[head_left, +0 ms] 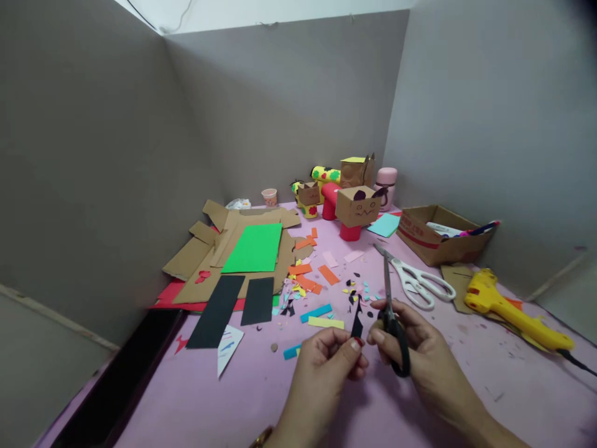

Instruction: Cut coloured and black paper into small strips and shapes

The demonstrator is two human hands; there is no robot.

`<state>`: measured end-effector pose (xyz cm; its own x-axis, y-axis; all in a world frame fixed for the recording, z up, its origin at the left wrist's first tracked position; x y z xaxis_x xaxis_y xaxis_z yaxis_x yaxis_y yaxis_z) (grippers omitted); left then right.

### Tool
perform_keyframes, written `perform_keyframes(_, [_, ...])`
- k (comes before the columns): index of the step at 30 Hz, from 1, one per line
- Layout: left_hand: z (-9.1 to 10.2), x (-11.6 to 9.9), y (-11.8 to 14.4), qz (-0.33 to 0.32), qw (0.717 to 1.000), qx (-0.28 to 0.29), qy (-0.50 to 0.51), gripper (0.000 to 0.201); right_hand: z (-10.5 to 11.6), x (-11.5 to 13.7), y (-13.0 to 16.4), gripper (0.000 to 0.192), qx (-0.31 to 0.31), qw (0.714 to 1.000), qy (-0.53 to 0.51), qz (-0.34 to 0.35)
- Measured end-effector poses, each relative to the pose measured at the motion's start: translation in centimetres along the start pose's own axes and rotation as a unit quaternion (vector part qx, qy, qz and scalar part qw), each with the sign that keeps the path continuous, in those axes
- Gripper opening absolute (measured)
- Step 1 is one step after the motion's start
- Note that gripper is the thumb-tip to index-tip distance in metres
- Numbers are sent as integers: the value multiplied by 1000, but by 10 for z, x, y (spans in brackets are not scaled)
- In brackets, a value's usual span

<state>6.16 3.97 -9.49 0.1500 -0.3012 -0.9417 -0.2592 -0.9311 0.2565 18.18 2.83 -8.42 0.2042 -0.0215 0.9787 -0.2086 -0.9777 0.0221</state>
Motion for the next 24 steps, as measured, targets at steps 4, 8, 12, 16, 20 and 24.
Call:
perform_keyframes(4, [8, -7, 2, -12, 998, -17, 63, 24, -22, -8, 11, 31, 121, 990, 74, -3])
perform_keyframes(8, [18, -15, 4, -35, 995, -35, 86, 22, -41, -18, 28, 35, 200, 976, 87, -17])
perform_keyframes(12, [19, -18, 6, -39, 994, -31, 93, 23, -49, -26, 38, 44, 222, 970, 77, -64])
perform_keyframes(16, [13, -20, 9, -46, 995, -14, 87, 23, -50, -28, 39, 48, 228, 966, 90, -79])
perform_keyframes(20, [8, -21, 9, -56, 994, 4, 89, 24, -47, -28, 39, 48, 223, 966, 97, -81])
perform_keyframes(24, [8, -18, 9, -56, 994, 3, 92, 24, -48, -26, 39, 45, 222, 968, 91, -79])
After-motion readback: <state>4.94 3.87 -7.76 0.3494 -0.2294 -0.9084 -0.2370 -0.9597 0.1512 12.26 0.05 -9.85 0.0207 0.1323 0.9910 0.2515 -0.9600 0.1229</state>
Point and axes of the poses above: each hand's wrist, its own y-axis away from the middle knuckle, its own z-axis out of the back of the hand, x = y × z, the point moved 10 cm from there along -y, towards the middle knuckle, and after that the axes turned 5 degrees about -x, right-handed, at the moved point
